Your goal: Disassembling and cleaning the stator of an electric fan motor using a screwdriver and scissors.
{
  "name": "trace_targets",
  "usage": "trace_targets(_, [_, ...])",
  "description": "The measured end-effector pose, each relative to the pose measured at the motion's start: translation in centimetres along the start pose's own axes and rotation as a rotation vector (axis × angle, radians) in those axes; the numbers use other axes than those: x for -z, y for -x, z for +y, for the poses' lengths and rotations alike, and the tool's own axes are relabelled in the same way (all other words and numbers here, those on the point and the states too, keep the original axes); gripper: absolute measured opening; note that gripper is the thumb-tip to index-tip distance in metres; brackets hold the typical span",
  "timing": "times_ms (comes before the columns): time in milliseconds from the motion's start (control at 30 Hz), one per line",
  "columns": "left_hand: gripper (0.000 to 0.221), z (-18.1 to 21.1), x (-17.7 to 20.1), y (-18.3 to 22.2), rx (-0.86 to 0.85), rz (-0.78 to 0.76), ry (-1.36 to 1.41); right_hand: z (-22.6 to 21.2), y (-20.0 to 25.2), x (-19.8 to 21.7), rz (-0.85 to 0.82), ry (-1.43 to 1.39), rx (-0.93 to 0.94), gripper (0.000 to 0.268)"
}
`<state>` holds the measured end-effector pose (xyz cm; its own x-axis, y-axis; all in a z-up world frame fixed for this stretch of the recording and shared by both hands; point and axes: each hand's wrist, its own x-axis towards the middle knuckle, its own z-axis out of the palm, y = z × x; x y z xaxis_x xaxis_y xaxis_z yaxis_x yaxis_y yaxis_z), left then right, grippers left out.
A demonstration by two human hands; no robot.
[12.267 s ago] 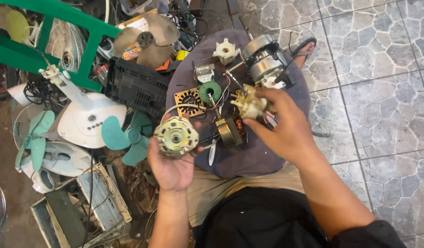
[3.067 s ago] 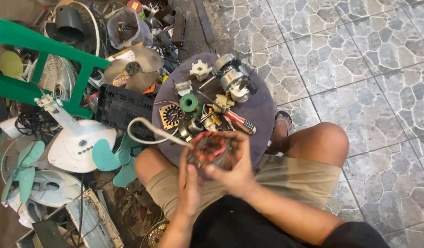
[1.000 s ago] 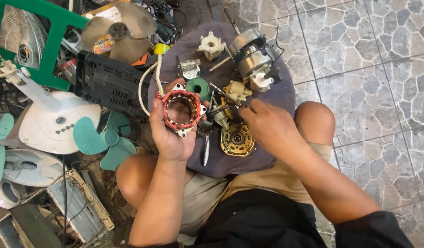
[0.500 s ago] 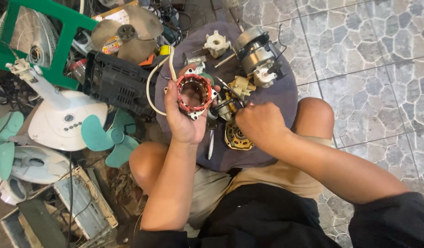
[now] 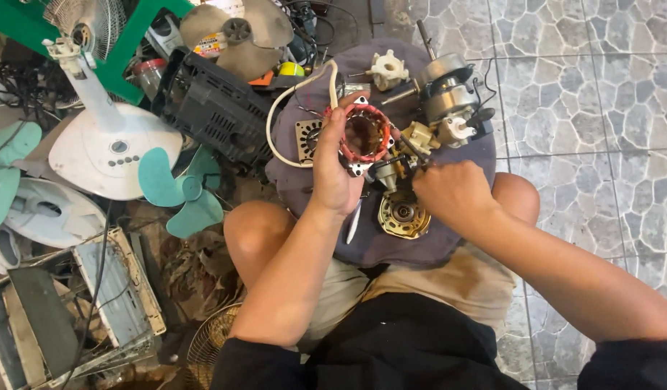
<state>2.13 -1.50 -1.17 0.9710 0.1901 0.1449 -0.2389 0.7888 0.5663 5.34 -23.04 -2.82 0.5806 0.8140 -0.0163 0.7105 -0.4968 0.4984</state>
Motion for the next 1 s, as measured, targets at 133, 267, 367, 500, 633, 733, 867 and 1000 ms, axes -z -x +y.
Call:
trace_targets(133, [0.055,0.5,-0.7,0.3,0.013,0.008,-0.017,-0.5,-0.2,-1.2,-0.026,-0.027,-0.038,0.022])
trace_targets(267, [0.055,0.6,-0.9,0.6,0.012,0.011,-0.041,-0.3,-0.1,-1.0,-0.027,-0.068,-0.044,0.027])
trace_targets(367, [0.055,0.4,-0.8,0.5,0.001,0.006,-0.055,-0.2,-0.3,-0.7,-0.018,-0.053,-0.057,0.028])
trace_targets(500, [0.050,0.2,-0.6,0.4,-0.014,-0.006,-0.048,-0.3,-0.6,-0.7,0.020,-0.071,-0.064,0.031])
trace_targets(633, [0.048,0.8,-1.3,0.7,-0.019,0.018,-0.001,0.0,-0.7,-1.0,-0.020,-0.057,-0.076,0.033])
trace_targets(733, [0.048,0.6,-1.2,0.6,-0.018,0.008,-0.015,-0.1,-0.7,-0.9,-0.031,-0.033,-0.097,0.035])
trace_targets(867, [0.045,0.2,-0.9,0.6,-0.002,0.031,0.031,-0.1,-0.2,-0.2,-0.040,-0.043,-0.140,0.033])
trace_targets(1000, [0.047,0.5,-0.9,0.6,0.006,0.039,-0.019,-0.3,-0.1,0.6,-0.073,-0.077,-0.162,0.030])
